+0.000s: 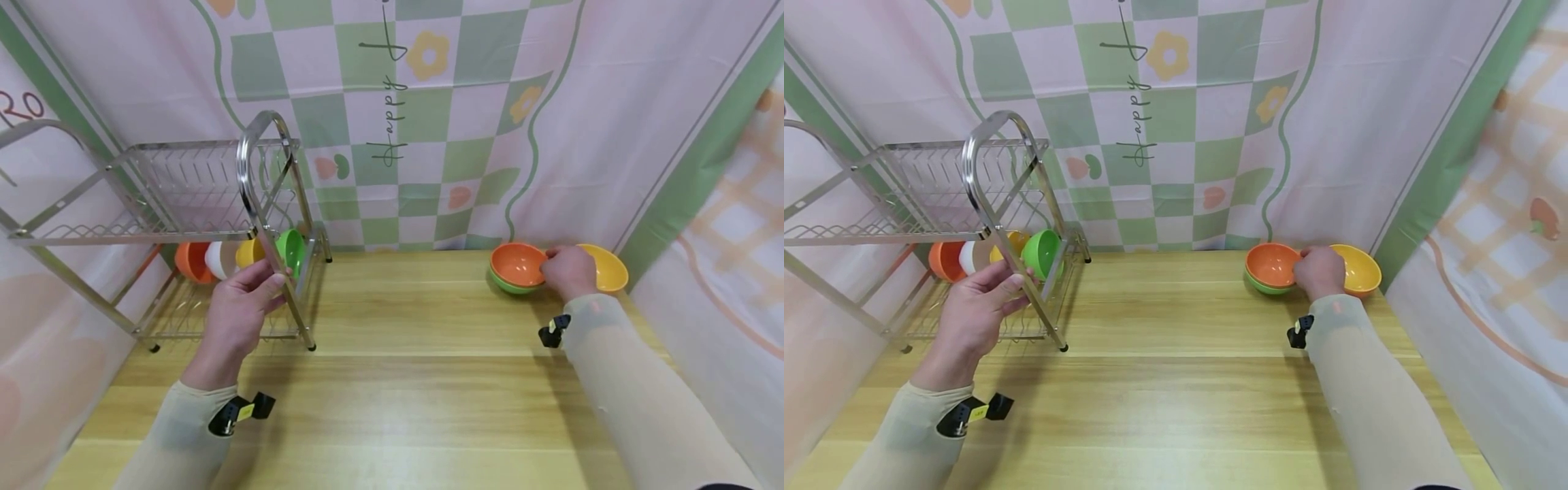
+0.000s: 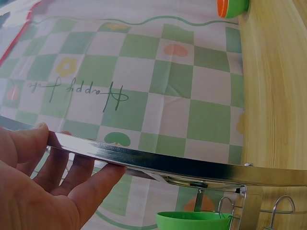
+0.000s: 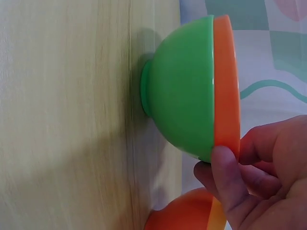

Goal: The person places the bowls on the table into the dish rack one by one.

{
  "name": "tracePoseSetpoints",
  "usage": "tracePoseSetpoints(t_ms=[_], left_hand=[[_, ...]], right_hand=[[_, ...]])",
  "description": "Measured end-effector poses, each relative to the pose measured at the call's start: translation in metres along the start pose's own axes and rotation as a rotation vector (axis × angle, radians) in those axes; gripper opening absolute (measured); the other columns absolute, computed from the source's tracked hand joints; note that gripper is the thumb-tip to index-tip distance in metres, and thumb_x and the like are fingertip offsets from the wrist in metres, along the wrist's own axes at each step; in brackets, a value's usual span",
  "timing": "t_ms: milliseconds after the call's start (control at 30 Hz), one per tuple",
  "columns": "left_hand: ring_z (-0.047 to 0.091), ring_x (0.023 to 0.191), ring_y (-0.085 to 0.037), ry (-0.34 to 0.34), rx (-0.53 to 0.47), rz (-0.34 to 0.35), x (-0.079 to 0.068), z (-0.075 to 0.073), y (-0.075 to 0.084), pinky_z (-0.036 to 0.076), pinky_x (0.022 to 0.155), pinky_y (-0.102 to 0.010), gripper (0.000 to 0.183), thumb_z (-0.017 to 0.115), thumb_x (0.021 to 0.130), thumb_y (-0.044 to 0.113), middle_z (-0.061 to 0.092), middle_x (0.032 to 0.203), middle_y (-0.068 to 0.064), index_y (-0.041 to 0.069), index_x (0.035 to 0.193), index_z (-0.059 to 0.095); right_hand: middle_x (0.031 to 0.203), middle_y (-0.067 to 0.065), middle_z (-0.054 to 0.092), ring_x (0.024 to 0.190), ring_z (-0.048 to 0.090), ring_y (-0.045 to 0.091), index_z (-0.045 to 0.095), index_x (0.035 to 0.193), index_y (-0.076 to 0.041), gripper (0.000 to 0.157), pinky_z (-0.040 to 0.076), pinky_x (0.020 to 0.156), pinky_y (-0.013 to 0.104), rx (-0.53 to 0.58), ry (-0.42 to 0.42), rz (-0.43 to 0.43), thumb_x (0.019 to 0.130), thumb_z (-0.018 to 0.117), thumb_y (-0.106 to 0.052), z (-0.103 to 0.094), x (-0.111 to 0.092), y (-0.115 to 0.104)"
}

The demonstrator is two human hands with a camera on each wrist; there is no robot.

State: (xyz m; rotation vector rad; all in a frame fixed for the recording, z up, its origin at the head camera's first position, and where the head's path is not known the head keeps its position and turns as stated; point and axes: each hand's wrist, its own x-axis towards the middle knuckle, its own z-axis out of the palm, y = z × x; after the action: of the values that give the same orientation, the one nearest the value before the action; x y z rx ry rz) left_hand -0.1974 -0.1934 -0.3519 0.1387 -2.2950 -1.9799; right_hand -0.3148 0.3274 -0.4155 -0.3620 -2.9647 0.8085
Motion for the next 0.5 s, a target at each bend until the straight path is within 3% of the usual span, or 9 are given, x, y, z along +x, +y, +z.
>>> tracePoseSetpoints(t_ms=[500], left_hand=[[0.058,0.117,-0.025,-0.012,-0.012,0.021,-0.0001,-0.0008,-0.0011,0.053,0.092,-0.040,0.040,0.061,0.101,0.017,0.060,0.127,-0.010,0.016,0.141,0.059]], right_hand=[[0.128,0.031,0.056,0.110,0.048,0.044,0.058,0.128,0.010,0.042,0.044,0.096,0.058,0.063,0.007,0.026,0.091,0.052,-0.009,-0.0093,-0.0046,-0.0051]])
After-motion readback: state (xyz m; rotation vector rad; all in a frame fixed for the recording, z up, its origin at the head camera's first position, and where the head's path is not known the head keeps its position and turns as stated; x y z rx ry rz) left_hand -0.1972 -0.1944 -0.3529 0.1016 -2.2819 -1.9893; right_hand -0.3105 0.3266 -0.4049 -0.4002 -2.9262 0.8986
